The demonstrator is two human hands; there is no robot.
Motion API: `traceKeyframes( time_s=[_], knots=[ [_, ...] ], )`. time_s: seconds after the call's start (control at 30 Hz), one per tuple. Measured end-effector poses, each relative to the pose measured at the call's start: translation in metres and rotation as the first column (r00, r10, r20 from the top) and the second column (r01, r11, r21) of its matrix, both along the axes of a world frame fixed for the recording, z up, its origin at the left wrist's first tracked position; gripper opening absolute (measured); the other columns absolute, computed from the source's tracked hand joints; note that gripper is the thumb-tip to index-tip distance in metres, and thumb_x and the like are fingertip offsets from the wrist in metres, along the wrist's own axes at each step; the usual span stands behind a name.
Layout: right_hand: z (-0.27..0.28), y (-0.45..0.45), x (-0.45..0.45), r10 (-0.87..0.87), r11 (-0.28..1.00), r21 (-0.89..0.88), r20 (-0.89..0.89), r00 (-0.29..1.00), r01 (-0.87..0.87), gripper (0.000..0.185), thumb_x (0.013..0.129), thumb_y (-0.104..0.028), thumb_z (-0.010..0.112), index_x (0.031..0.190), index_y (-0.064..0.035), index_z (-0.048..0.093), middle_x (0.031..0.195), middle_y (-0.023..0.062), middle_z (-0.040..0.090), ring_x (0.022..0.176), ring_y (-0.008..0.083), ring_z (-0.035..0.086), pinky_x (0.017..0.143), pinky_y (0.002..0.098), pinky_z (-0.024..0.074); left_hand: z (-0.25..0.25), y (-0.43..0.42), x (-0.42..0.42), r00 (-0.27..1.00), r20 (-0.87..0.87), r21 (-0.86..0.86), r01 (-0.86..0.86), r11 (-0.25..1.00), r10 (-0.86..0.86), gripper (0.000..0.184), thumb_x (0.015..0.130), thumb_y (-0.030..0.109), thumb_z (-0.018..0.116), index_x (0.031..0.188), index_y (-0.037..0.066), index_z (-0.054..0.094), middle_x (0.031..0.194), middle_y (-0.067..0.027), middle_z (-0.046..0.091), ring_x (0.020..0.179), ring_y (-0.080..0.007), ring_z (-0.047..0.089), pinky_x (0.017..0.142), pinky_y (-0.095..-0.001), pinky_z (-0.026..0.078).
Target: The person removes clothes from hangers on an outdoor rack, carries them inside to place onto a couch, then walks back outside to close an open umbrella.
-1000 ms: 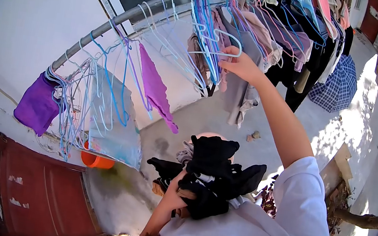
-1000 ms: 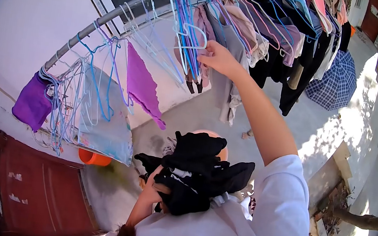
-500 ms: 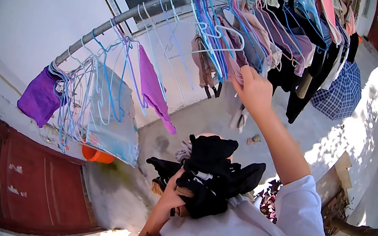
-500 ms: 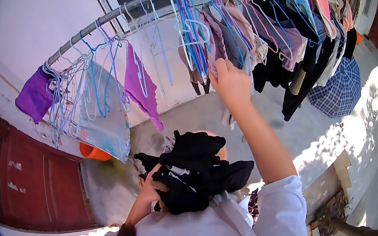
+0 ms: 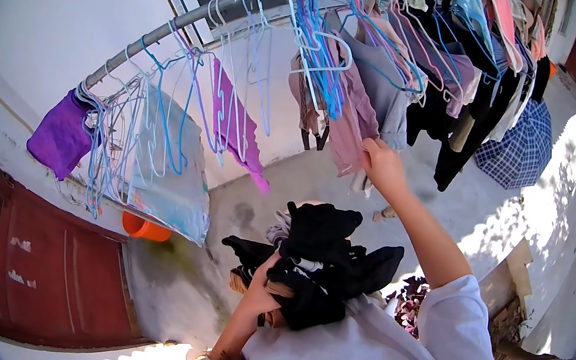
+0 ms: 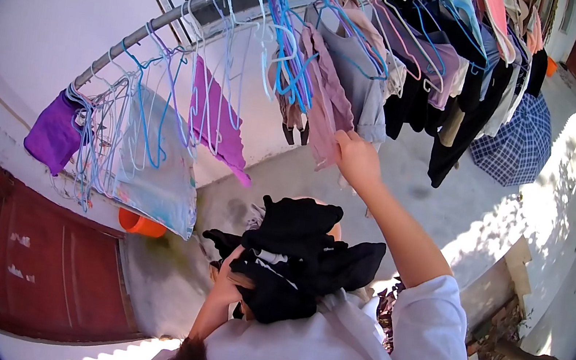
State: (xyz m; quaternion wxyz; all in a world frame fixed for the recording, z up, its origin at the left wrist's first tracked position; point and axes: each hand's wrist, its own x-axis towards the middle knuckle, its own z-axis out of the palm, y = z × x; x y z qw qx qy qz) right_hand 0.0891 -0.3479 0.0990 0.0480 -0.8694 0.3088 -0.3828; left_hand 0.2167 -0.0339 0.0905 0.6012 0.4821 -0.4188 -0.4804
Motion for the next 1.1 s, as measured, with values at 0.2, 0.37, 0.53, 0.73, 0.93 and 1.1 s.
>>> traceKeyframes(
  time_s=[0.2,0.37,0.53,0.73,0.93,1.1],
  knots=[
    [0.069,0.017,0.015,0.233,0.961,-0.231,0.388,0.892,-0.151,0.016,0.073,-0.009,0.061,0.088,-0.0045,0.06,0.08,0.011,0.058,0.079,0.0314,0.057,0.07,0.0399,0.0455,0.012,-0.006,-0.007,0.982,0.186,-0.096,-0.022,0.995,0.04,0.074,0.071,0.005,0.074,0.134,-0.001,0.037,0.125,-0.0096,0.052,0.11,-0.0164,0.053,0.094,-0.0302,0.043],
    [-0.021,-0.023,0.04,0.131,0.988,-0.078,-0.04,0.991,-0.134,0.01,0.071,-0.011,0.059,0.078,-0.0072,0.064,0.078,0.0103,0.061,0.08,0.0287,0.058,0.074,0.0393,0.0435,0.005,-0.003,-0.007,0.997,0.071,-0.04,-0.039,0.998,0.041,0.074,0.068,0.004,0.076,0.133,-0.001,0.041,0.125,-0.0062,0.052,0.11,-0.0127,0.051,0.096,-0.0277,0.038],
    [-0.119,-0.062,0.037,0.065,0.983,-0.125,-0.439,0.896,-0.133,0.014,0.07,-0.015,0.055,0.076,-0.0116,0.068,0.078,0.0066,0.063,0.084,0.0259,0.059,0.082,0.038,0.0415,0.003,-0.001,-0.004,0.986,0.14,-0.065,-0.08,0.995,0.088,0.071,0.068,0.005,0.075,0.132,-0.001,0.043,0.122,-0.0048,0.054,0.107,-0.0114,0.051,0.094,-0.026,0.038],
    [-0.138,-0.064,0.039,0.132,0.98,-0.043,-0.588,0.798,-0.194,0.013,0.068,-0.017,0.056,0.07,-0.0115,0.067,0.078,0.0055,0.063,0.084,0.0248,0.059,0.082,0.0382,0.0406,-0.002,-0.003,0.003,0.975,0.182,-0.027,-0.123,0.992,0.126,0.082,0.063,0.01,0.08,0.133,-0.002,0.038,0.123,-0.0094,0.053,0.109,-0.0153,0.052,0.095,-0.0291,0.041],
    [-0.099,-0.032,0.044,0.357,0.899,-0.095,-0.405,0.842,-0.427,0.009,0.062,-0.016,0.063,0.068,-0.0088,0.064,0.074,0.0081,0.059,0.08,0.0256,0.057,0.084,0.0393,0.041,0.0,-0.013,0.008,0.98,0.144,-0.051,-0.132,0.99,0.138,0.08,0.065,0.008,0.078,0.134,-0.002,0.037,0.125,-0.0097,0.052,0.111,-0.0155,0.051,0.095,-0.0289,0.041],
    [-0.016,0.01,0.046,0.576,0.814,-0.06,-0.052,0.816,-0.578,0.008,0.068,-0.011,0.062,0.07,-0.0041,0.06,0.07,0.0097,0.056,0.07,0.0247,0.056,0.082,0.0374,0.0444,-0.003,-0.014,0.013,0.978,0.135,-0.058,-0.15,0.987,0.157,0.074,0.068,0.006,0.076,0.133,-0.002,0.041,0.122,-0.0055,0.054,0.106,-0.012,0.052,0.093,-0.0266,0.039]
  ],
)
